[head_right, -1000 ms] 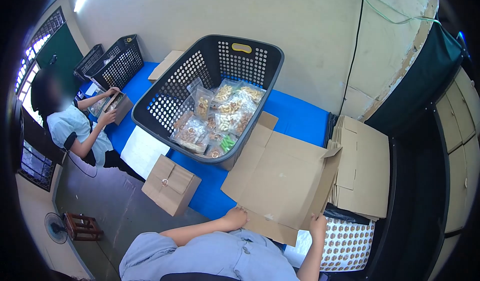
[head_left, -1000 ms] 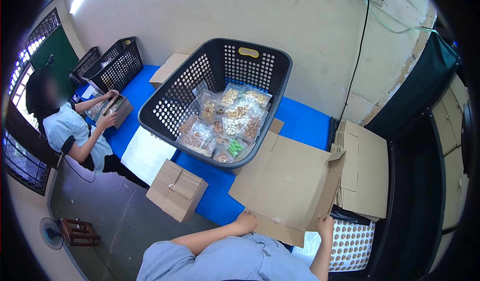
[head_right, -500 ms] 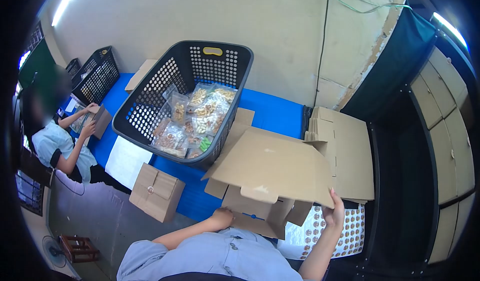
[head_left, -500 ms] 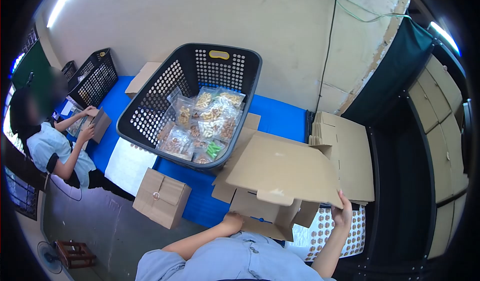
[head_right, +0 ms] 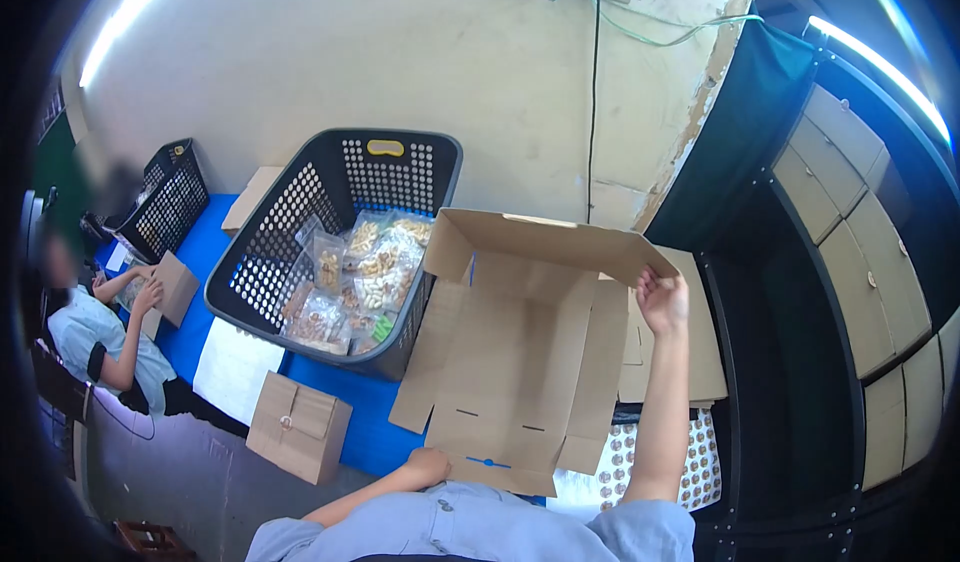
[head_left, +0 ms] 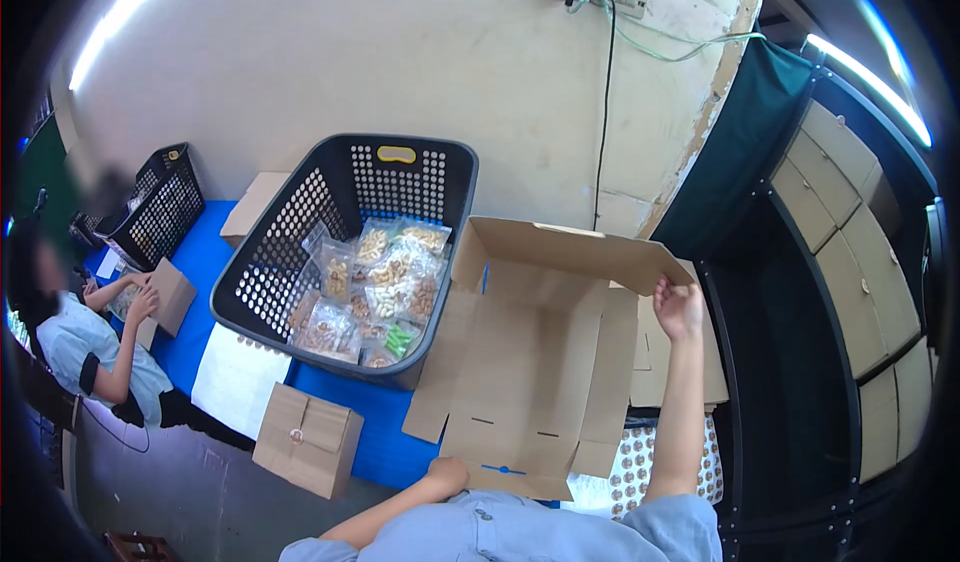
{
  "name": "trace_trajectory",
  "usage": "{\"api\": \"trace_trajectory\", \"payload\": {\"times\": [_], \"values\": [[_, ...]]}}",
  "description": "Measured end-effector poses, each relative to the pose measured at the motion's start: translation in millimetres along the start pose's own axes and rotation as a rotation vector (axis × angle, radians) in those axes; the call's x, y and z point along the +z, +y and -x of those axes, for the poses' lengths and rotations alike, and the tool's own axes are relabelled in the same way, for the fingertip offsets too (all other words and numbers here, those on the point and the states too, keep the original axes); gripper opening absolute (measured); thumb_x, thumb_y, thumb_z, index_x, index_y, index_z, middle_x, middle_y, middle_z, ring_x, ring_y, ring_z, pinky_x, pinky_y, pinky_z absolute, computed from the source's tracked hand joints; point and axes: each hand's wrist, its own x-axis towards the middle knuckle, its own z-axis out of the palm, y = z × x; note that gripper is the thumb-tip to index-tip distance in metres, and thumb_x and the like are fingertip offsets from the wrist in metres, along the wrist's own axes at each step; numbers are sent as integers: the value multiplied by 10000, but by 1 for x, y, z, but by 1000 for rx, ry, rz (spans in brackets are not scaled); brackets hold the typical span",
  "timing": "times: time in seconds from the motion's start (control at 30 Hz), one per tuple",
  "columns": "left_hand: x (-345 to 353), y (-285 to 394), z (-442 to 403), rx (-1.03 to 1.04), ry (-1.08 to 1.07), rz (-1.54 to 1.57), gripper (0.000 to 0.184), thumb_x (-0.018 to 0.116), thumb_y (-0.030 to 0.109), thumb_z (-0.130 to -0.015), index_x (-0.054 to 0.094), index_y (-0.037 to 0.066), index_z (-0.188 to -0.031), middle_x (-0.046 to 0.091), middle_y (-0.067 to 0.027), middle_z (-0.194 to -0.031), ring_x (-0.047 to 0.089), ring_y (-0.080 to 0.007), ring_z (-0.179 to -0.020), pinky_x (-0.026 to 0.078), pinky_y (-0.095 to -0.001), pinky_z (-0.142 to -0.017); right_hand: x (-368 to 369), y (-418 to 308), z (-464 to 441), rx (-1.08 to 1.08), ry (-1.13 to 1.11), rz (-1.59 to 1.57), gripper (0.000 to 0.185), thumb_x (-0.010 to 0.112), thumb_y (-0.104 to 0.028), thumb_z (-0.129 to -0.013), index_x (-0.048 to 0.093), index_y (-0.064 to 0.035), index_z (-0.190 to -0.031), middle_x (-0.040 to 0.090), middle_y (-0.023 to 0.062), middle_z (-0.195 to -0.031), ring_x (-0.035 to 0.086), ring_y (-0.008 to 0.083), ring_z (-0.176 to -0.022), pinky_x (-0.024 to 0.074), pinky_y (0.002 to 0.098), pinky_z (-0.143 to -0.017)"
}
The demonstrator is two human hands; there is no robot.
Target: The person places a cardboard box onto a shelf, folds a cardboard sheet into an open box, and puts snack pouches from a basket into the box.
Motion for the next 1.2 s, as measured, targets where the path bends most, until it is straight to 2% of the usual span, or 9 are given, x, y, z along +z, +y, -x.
{"api": "trace_trajectory", "payload": {"times": [0.33, 0.37, 0.53, 0.63, 0.7, 0.83, 0.97, 1.03, 1.2], "values": [[9, -9, -12, 40, -67, -27, 226, 546, 148, -798, 720, 14, -849, 696, -199, -887, 686, -357, -835, 545, -464, -662, -2, 2, -124, 132, 129, 220, 695, 308, -640, -905, 576, -1, -961, 643, 137, -959, 625, 244, -836, 532, 343, -757], [7, -9, -11, 39, -62, -32, 226, 546, 148, -798, 720, 14, -849, 696, -199, -887, 686, -357, -835, 545, -464, -662, -7, 6, -129, 160, 102, 247, 723, 275, -645, -913, 570, 1, -1052, 636, 162, -1101, 613, 257, -936, 515, 351, -816], [8, -9, -14, 0, -74, 22, 233, 546, 164, -802, 721, 17, -847, 695, -201, -886, 686, -353, -836, 543, -463, -657, -15, 29, -144, 146, 38, 314, 820, 221, -677, -906, 502, 18, -1239, 589, 154, -1254, 544, 237, -1064, 461, 333, -886], [-12, 0, -7, -3, -137, -16, 251, 537, 181, -815, 719, 13, -855, 693, -204, -900, 682, -354, -853, 539, -460, -687, -18, 34, -154, 207, -75, 325, 845, 241, -700, -898, 336, -48, -1426, 432, 173, -1425, 453, 287, -1241, 418, 418, -982], [-7, -3, -12, -38, -128, 32, 262, 529, 196, -827, 719, 16, -848, 692, -204, -902, 676, -365, -859, 535, -465, -706, 21, 39, -122, -13, 100, 491, 880, 302, -734, -879, 43, -201, -1529, 86, 146, -1579, 146, 329, -1439, 232, 561, -1104], [-25, -10, -13, -77, -89, 97, 314, 500, 264, -863, 705, 34, -925, 682, -211, -936, 651, -401, -900, 514, -478, -782, 1, 50, -113, -30, 46, 1041, 988, 508, -667, -844, -104, -271, -1511, -57, 116, -1591, -21, 330, -1460, 125, 579, -1131], [-40, -37, -7, -114, 132, 326, 317, 502, 265, -879, 663, 38, -1031, 649, -220, -1027, 622, -404, -956, 490, -479, -842, -40, 79, -95, -58, -10, 1476, 956, 633, -515, -835, 67, -183, -1530, 133, 173, -1569, 106, 352, -1450, 166, 469, -1158], [-38, -57, -9, -169, 470, 366, 368, 573, 252, -852, 585, 53, -1162, 570, -214, -1167, 568, -401, -1045, 467, -466, -894, -50, 96, -68, -266, 183, 1897, 761, 673, -311, -840, 304, -70, -1460, 366, 210, -1455, 288, 370, -1382, 244, 402, -1138], [4, -103, -34, -491, 558, 393, 668, 702, 256, -757, 425, 91, -1342, 398, -209, -1310, 410, -412, -1197, 385, -452, -1005, -63, 130, 9, -561, 270, 1728, 526, 615, -148, -858, 440, -16, -1336, 477, 204, -1319, 422, 367, -1248, 326, 443, -1070]]}}
